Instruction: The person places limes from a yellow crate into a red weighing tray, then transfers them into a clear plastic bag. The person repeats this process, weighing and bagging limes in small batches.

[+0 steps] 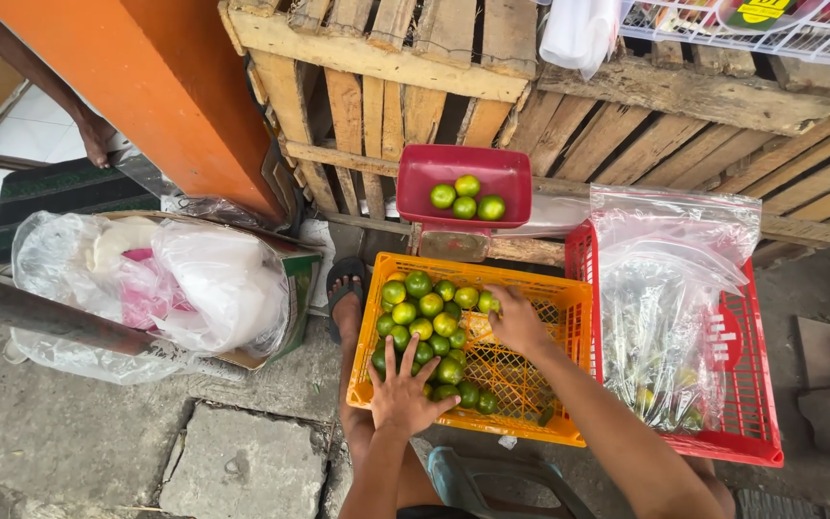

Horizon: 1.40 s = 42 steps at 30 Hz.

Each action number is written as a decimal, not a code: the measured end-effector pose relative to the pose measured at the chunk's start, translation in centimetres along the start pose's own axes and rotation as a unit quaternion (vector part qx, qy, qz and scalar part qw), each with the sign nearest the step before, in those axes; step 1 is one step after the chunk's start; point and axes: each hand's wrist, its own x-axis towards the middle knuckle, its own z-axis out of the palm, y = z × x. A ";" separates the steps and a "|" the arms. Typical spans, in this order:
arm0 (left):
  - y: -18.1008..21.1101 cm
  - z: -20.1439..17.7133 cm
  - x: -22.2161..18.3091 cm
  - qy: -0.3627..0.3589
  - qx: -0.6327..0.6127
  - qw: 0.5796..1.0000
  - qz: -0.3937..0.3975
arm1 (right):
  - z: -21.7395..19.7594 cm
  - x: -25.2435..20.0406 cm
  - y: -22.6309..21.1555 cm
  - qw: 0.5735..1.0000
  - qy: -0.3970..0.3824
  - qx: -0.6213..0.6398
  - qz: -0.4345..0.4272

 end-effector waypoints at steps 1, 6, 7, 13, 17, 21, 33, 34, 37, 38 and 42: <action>0.1 -0.1 -0.1 0.000 0.002 1.000 0.000 | 0.1 -0.2 -0.5 1.000 0.001 0.002 0.000; 0.3 -0.5 -0.1 -0.021 0.014 1.000 -0.009 | -1.1 -0.5 -4.0 0.956 -0.179 -0.045 0.228; 0.4 -0.6 0.0 -0.021 0.016 1.000 -0.009 | -0.6 -0.2 -3.3 0.956 -0.178 -0.043 0.229; 0.5 -0.7 -0.1 -0.031 0.032 0.999 -0.015 | 2.7 0.9 -0.4 0.969 -0.131 0.008 0.207; 0.6 -1.1 -0.3 -0.039 0.034 0.999 -0.018 | 1.8 0.4 -2.0 0.979 -0.088 -0.010 0.185; 0.6 -1.3 -0.3 -0.035 0.029 0.999 -0.016 | -3.4 -0.1 -7.8 0.967 -0.176 0.022 0.184; 0.3 -0.9 -0.2 -0.025 0.003 1.000 -0.009 | -16.3 8.8 -11.8 0.983 0.154 0.068 0.077; 0.4 -1.0 -0.3 -0.025 0.003 1.000 -0.009 | -16.3 9.0 -11.7 0.983 0.154 0.068 0.078; 0.5 -1.1 -0.3 -0.038 0.018 0.999 -0.013 | -15.8 9.8 -10.5 0.985 0.136 0.061 0.089; 0.5 -1.0 -0.3 -0.034 0.012 0.999 -0.013 | -15.3 10.1 -9.6 0.980 0.175 0.078 0.054; 0.3 -0.9 -0.1 -0.027 0.017 0.999 -0.010 | -13.5 8.9 -7.7 0.950 0.282 0.109 -0.083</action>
